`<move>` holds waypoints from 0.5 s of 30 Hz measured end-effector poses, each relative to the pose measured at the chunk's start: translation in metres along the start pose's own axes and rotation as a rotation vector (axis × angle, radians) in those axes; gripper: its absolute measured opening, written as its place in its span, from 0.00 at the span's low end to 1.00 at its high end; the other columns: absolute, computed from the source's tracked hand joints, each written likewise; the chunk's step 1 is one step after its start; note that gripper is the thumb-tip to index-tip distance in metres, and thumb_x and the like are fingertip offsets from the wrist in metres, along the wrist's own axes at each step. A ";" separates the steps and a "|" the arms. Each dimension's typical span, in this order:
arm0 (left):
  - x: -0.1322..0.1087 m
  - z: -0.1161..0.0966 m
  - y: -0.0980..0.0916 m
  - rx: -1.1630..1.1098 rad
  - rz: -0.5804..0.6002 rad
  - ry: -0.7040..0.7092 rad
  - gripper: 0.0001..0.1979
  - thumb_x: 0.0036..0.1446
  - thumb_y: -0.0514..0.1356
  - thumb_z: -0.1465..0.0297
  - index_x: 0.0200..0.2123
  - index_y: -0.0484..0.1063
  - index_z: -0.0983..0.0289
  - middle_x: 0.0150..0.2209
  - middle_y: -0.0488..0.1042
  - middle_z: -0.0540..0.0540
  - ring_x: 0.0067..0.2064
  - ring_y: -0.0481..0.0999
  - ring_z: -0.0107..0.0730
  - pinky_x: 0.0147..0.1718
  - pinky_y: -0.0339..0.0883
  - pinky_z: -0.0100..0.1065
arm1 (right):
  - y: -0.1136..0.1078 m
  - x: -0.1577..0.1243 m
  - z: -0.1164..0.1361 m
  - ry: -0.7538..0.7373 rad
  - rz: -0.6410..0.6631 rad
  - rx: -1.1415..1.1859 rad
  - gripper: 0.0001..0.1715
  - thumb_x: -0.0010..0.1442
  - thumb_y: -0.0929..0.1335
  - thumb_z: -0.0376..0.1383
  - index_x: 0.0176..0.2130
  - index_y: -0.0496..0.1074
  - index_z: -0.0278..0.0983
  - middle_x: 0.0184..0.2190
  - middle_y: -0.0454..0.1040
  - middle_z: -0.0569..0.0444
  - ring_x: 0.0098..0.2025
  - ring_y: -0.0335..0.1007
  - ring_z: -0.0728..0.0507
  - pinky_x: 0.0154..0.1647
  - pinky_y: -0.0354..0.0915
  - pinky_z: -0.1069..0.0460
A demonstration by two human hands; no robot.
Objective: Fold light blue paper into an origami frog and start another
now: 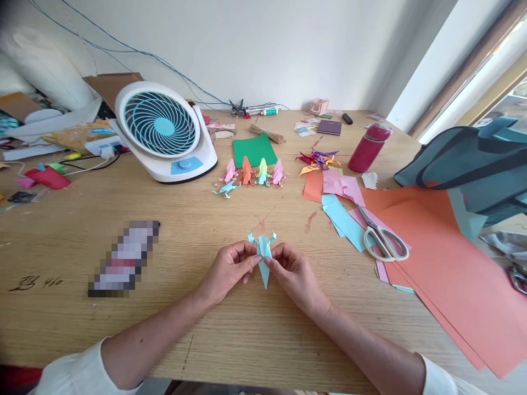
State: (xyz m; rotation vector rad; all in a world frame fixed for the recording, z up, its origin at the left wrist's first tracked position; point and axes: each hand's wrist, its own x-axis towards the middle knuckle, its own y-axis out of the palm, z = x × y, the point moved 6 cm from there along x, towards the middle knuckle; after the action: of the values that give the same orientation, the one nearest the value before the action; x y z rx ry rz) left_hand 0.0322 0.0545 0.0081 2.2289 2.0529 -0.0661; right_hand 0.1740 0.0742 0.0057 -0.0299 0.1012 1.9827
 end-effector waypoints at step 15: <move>0.001 0.000 0.001 -0.022 0.020 0.041 0.12 0.55 0.65 0.61 0.33 0.72 0.66 0.27 0.68 0.48 0.27 0.67 0.23 0.19 0.64 0.23 | 0.002 0.001 0.001 -0.009 0.031 0.057 0.17 0.57 0.72 0.48 0.31 0.71 0.38 0.26 0.68 0.57 0.29 0.63 0.49 0.32 0.63 0.54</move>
State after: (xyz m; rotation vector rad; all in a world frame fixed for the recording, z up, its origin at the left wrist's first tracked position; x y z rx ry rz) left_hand 0.0331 0.0552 0.0078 2.2552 2.0412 0.0040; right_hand 0.1720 0.0748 0.0062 0.0172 0.1534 2.0102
